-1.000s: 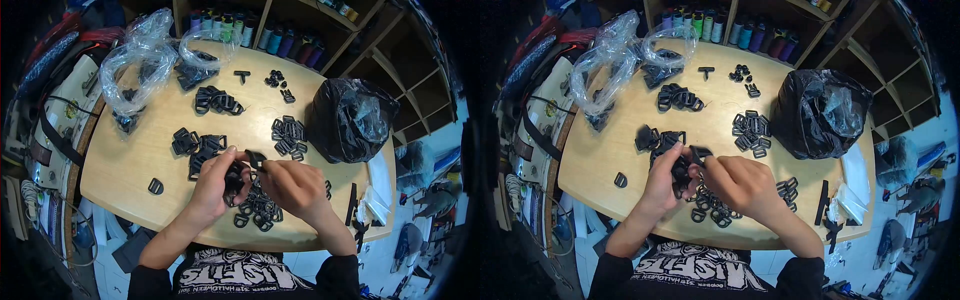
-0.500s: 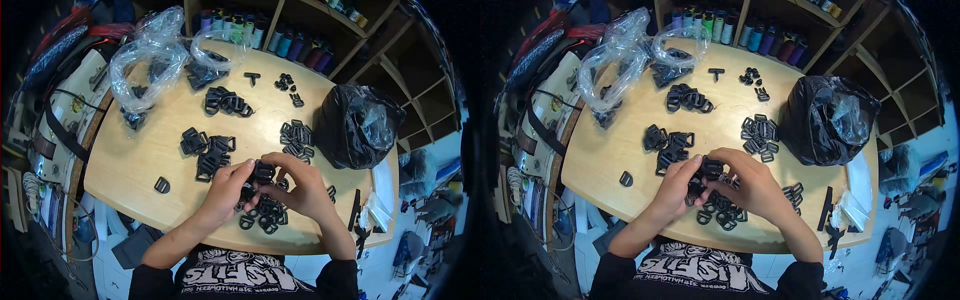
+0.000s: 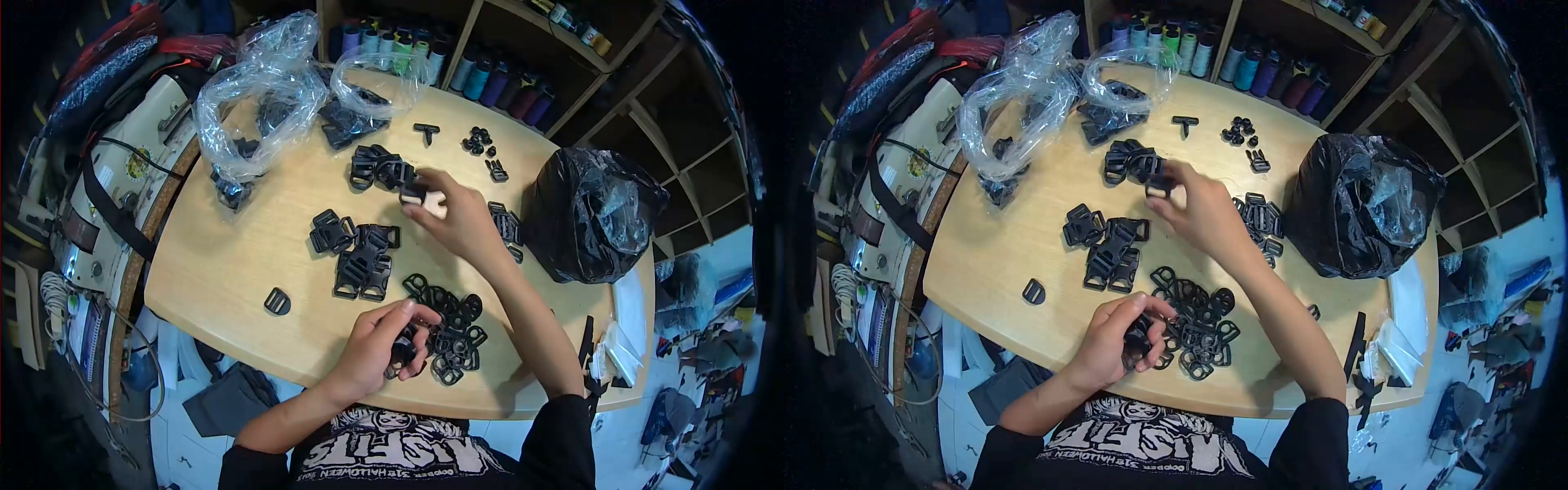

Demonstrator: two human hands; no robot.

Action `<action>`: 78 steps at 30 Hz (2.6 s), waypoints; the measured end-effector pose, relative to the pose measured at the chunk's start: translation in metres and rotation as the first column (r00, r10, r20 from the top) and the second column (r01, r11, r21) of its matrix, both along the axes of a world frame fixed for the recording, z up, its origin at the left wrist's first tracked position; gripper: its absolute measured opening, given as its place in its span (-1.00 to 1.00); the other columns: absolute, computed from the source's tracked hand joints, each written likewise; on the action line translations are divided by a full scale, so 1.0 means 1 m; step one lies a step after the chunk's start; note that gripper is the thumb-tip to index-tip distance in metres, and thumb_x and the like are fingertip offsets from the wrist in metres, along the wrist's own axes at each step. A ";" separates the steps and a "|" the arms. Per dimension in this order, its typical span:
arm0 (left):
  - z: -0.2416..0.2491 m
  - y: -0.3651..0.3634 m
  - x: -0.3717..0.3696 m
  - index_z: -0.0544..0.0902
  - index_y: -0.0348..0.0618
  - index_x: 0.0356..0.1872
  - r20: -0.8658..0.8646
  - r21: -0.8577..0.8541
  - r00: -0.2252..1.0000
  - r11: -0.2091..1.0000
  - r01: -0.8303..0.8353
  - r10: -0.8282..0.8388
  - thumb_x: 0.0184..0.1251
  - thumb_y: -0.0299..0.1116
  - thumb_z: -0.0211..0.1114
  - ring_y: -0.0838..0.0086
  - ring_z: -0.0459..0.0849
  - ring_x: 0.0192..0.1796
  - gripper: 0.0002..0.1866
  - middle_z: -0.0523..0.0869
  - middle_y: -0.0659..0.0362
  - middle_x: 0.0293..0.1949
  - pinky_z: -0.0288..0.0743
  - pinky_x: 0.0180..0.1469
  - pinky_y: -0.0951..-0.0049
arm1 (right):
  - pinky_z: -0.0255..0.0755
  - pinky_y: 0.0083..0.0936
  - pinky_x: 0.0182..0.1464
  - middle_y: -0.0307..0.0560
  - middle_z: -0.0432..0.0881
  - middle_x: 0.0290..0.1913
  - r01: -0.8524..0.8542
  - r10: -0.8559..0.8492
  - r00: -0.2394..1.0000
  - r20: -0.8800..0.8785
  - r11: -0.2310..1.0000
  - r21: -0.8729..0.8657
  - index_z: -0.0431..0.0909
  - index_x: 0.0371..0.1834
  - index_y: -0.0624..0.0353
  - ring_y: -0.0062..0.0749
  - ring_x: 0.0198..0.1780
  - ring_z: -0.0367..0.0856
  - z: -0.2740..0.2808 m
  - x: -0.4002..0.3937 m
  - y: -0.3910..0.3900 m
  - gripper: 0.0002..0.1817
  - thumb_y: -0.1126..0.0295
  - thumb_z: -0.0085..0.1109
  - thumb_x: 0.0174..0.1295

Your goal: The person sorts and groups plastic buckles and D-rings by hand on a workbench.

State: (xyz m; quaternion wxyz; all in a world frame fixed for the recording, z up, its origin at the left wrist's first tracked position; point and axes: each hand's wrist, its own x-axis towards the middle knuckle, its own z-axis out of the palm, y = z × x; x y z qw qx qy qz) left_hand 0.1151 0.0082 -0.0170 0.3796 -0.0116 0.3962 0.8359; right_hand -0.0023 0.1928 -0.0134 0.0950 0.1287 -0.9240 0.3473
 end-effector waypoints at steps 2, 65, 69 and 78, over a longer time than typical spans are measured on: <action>0.002 0.001 -0.008 0.53 -0.35 -0.13 -0.003 0.032 1.000 0.999 -0.005 0.005 0.53 -0.12 -0.15 0.46 0.52 -0.55 -0.56 0.48 0.18 -0.50 0.29 -0.63 0.55 | 0.53 -0.34 -0.04 0.07 0.65 0.00 -0.009 0.010 0.999 -0.034 1.000 0.027 0.41 0.21 0.16 -0.10 -0.05 0.66 -0.002 -0.021 -0.002 -0.36 0.18 0.39 0.08; -0.001 0.010 -0.053 0.53 -0.29 -0.02 0.238 0.223 0.966 0.962 -0.154 0.100 0.49 0.01 -0.21 0.33 0.63 -0.35 -0.46 0.64 0.04 -0.32 0.41 -0.53 0.51 | 0.46 -0.30 0.05 0.23 0.67 -0.15 0.530 -0.543 0.828 -0.141 0.839 -0.121 0.65 -0.14 0.30 0.02 -0.05 0.65 -0.011 -0.102 0.121 -0.68 0.28 0.04 0.25; -0.001 0.009 -0.055 0.41 -0.33 0.14 0.185 0.213 0.976 0.965 -0.151 0.112 0.48 0.02 -0.23 0.26 0.67 -0.19 -0.42 0.65 -0.06 -0.15 0.51 -0.42 0.44 | 0.51 -0.33 -0.04 0.14 0.69 -0.21 0.320 -0.352 0.910 -0.220 0.932 -0.170 0.65 -0.15 0.29 -0.08 -0.12 0.68 -0.001 -0.072 0.091 -0.71 0.28 0.09 0.27; -0.004 0.011 -0.052 0.36 -0.26 0.20 0.099 0.216 0.989 0.968 -0.128 0.109 0.50 0.02 -0.27 0.37 0.65 -0.19 -0.43 0.63 0.04 -0.10 0.51 -0.40 0.48 | 0.47 -0.31 0.00 0.00 0.59 -0.06 -0.354 0.355 0.935 -0.004 0.932 -0.080 0.62 -0.19 0.21 -0.08 0.02 0.55 0.049 0.063 0.005 -0.71 0.34 0.37 0.03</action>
